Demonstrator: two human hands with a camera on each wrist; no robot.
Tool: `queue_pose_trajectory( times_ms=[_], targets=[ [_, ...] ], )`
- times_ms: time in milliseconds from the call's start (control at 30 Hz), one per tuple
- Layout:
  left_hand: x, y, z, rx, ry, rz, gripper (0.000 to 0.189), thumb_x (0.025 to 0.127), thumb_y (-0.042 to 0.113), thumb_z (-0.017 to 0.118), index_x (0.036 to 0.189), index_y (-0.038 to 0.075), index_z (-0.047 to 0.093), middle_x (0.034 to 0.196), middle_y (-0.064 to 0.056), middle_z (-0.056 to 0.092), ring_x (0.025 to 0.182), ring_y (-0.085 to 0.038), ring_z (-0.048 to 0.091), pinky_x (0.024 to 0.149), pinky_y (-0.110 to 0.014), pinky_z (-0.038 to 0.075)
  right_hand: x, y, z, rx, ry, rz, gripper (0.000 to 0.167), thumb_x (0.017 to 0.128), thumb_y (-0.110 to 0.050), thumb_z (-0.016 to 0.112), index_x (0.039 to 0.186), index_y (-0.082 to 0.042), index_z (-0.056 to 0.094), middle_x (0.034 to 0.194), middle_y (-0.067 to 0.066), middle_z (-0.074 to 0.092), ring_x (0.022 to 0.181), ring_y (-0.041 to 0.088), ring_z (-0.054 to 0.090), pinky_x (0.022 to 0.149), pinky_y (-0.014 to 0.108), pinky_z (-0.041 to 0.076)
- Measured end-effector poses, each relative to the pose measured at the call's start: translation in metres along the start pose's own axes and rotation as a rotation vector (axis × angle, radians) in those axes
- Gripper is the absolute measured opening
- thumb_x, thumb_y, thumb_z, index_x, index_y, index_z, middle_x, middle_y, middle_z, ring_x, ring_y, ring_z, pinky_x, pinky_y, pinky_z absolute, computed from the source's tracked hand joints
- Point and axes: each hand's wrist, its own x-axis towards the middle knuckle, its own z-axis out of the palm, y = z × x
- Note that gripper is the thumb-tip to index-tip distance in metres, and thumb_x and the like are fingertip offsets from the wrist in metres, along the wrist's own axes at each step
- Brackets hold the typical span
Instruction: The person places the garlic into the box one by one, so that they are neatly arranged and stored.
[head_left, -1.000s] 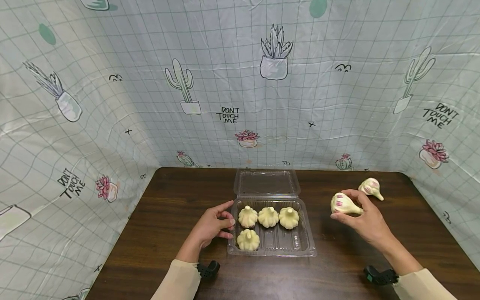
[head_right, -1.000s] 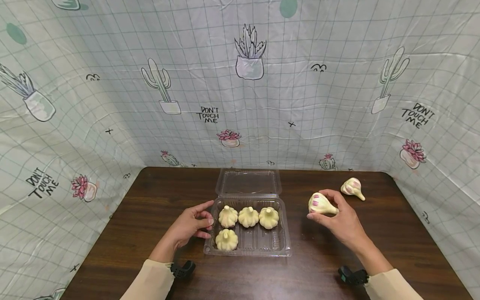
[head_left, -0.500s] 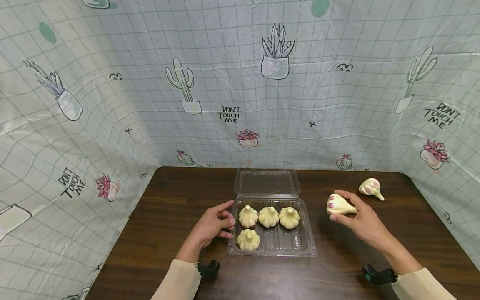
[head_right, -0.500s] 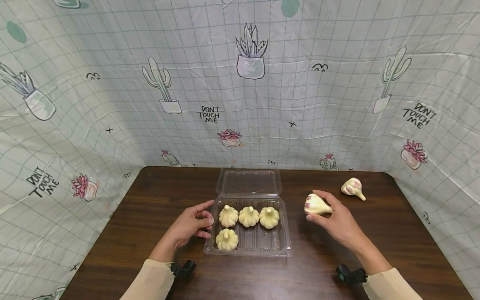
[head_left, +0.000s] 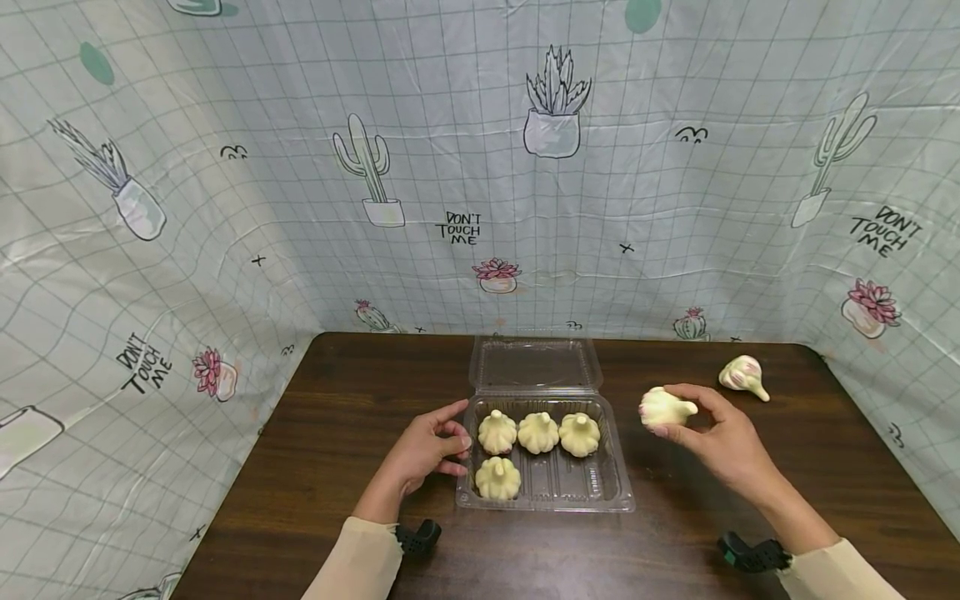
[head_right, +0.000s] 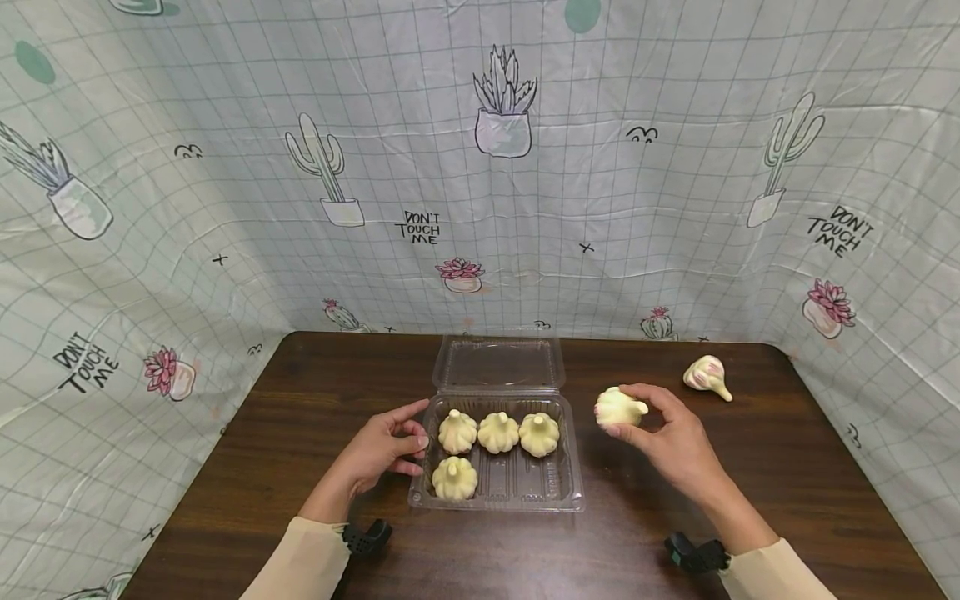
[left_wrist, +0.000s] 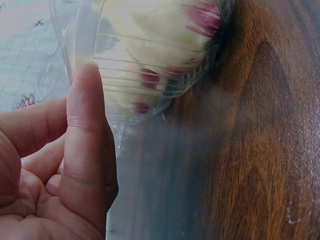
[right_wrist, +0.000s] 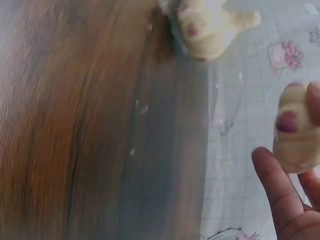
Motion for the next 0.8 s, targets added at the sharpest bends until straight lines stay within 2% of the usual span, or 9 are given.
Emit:
queue_pose_trajectory(
  times_ms=[167, 233, 400, 500, 633, 800],
  targets=[
    [0.0, 0.0, 0.0, 0.0, -0.004, 0.001, 0.067, 0.101, -0.004, 0.066, 0.162, 0.009, 0.043, 0.105, -0.013, 0.058, 0.081, -0.019, 0.065, 0.066, -0.034, 0.067, 0.0, -0.013, 0.0, -0.079, 0.023, -0.012, 0.05, 0.091, -0.021, 0.085, 0.137, -0.012, 0.071, 0.134, 0.017, 0.071, 0.098, -0.017, 0.058, 0.069, 0.015, 0.055],
    [0.0, 0.0, 0.0, 0.002, -0.005, 0.003, 0.066, 0.101, -0.004, 0.066, 0.162, 0.008, 0.043, 0.105, -0.013, 0.058, 0.081, -0.019, 0.064, 0.065, -0.034, 0.067, 0.0, -0.02, 0.0, -0.108, 0.017, 0.001, 0.047, 0.093, -0.023, 0.083, 0.137, -0.012, 0.072, 0.132, 0.02, 0.072, 0.095, -0.016, 0.055, 0.067, 0.016, 0.052],
    [0.0, 0.0, 0.0, -0.001, -0.002, -0.004, 0.067, 0.101, -0.005, 0.065, 0.162, 0.009, 0.043, 0.105, -0.013, 0.058, 0.081, -0.02, 0.064, 0.066, -0.034, 0.067, 0.0, -0.04, 0.002, -0.072, -0.019, 0.063, 0.04, 0.094, -0.026, 0.082, 0.131, -0.011, 0.074, 0.128, 0.021, 0.073, 0.09, -0.013, 0.059, 0.067, 0.018, 0.055],
    [0.001, 0.0, 0.0, -0.004, 0.0, -0.002, 0.066, 0.101, -0.005, 0.065, 0.162, 0.009, 0.044, 0.105, -0.012, 0.058, 0.081, -0.02, 0.064, 0.066, -0.035, 0.067, -0.001, -0.051, 0.005, -0.034, -0.036, 0.089, 0.038, 0.093, -0.027, 0.084, 0.126, -0.012, 0.074, 0.129, 0.02, 0.072, 0.097, -0.015, 0.062, 0.071, 0.018, 0.059],
    [0.0, 0.001, 0.0, -0.003, 0.003, -0.003, 0.066, 0.1, -0.005, 0.065, 0.161, 0.009, 0.044, 0.105, -0.012, 0.058, 0.081, -0.019, 0.064, 0.066, -0.036, 0.067, -0.001, -0.061, 0.009, -0.076, -0.044, 0.065, 0.033, 0.093, -0.027, 0.084, 0.123, -0.016, 0.077, 0.118, 0.012, 0.076, 0.092, -0.009, 0.063, 0.07, 0.02, 0.056],
    [0.001, 0.001, 0.0, -0.002, 0.004, -0.008, 0.067, 0.1, -0.006, 0.065, 0.161, 0.009, 0.044, 0.104, -0.012, 0.058, 0.08, -0.019, 0.064, 0.066, -0.036, 0.067, -0.003, -0.071, 0.016, -0.096, -0.071, 0.035, 0.032, 0.093, -0.028, 0.083, 0.123, -0.018, 0.079, 0.122, 0.005, 0.077, 0.1, 0.003, 0.069, 0.075, 0.022, 0.056]
  ],
)
